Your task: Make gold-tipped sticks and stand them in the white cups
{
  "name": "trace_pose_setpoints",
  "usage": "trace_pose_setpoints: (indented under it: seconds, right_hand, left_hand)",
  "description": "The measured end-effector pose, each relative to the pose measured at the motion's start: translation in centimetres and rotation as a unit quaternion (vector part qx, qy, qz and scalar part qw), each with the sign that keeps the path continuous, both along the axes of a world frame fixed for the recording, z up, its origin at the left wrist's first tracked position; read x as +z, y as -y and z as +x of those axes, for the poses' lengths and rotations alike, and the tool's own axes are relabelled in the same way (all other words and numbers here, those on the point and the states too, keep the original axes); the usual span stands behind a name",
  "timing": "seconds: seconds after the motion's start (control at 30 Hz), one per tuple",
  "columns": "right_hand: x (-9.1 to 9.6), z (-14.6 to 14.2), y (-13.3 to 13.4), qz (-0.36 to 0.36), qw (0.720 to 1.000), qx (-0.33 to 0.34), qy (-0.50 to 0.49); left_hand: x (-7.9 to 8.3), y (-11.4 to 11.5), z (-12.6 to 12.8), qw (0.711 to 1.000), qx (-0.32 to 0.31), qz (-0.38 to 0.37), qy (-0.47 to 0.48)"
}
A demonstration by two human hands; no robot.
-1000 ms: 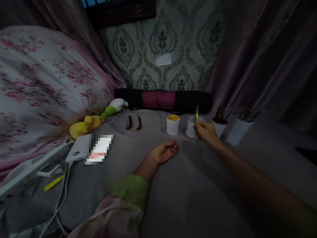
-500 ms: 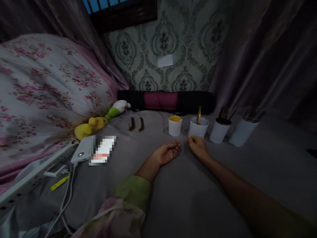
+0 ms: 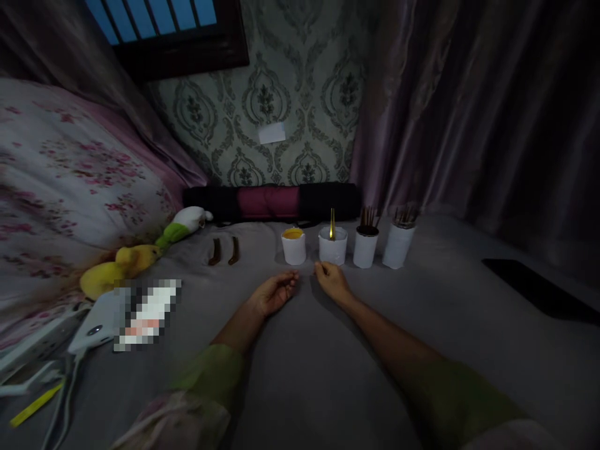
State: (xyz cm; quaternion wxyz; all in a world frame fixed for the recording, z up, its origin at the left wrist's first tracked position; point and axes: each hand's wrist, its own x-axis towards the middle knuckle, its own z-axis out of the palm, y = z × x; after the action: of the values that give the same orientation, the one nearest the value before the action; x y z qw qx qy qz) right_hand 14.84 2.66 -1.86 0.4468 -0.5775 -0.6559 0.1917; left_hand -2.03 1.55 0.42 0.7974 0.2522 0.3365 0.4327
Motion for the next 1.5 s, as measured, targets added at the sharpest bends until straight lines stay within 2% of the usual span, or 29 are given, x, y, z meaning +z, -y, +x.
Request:
trace_pose_setpoints:
  seconds: [0.27, 0.43, 0.73, 0.9, 1.1, 1.27, 1.5]
  right_hand:
    - [-0.2, 0.4, -0.1, -0.004, 0.999, 0.019, -0.026]
    - [-0.1, 0.4, -0.2, -0.003, 1.000, 0.025, -0.018]
    - [-0.4, 0.5, -0.3, -0.011, 0.999, 0.033, -0.013]
    - [-0.4, 0.5, -0.5, -0.012, 0.999, 0.039, -0.012]
    - [-0.2, 0.5, -0.3, -0.014, 0.999, 0.041, -0.011]
    - [0.0, 0.4, -0.2, -0.023, 0.999, 0.036, -0.010]
    - [0.0, 0.4, -0.2, -0.021, 0.999, 0.043, -0.011]
  left_hand:
    - [1.7, -2.2, -2.3, 0.991, 0.021, 0.016, -0.133]
    - [2.2, -3.7, -3.6, 0.981, 0.050, 0.009, -0.186]
    - [3.1, -6.0, -7.5, 0.943, 0.105, 0.009, -0.315]
    - [3.4, -7.3, -10.4, 0.904, 0.148, 0.006, -0.401]
    - [4.2, -7.8, -12.8, 0.838, 0.171, 0.012, -0.518]
    - [5.0, -7.6, -13.7, 0.787, 0.153, 0.014, -0.598]
    - [5.1, -8.5, -14.0, 0.738, 0.121, 0.045, -0.662]
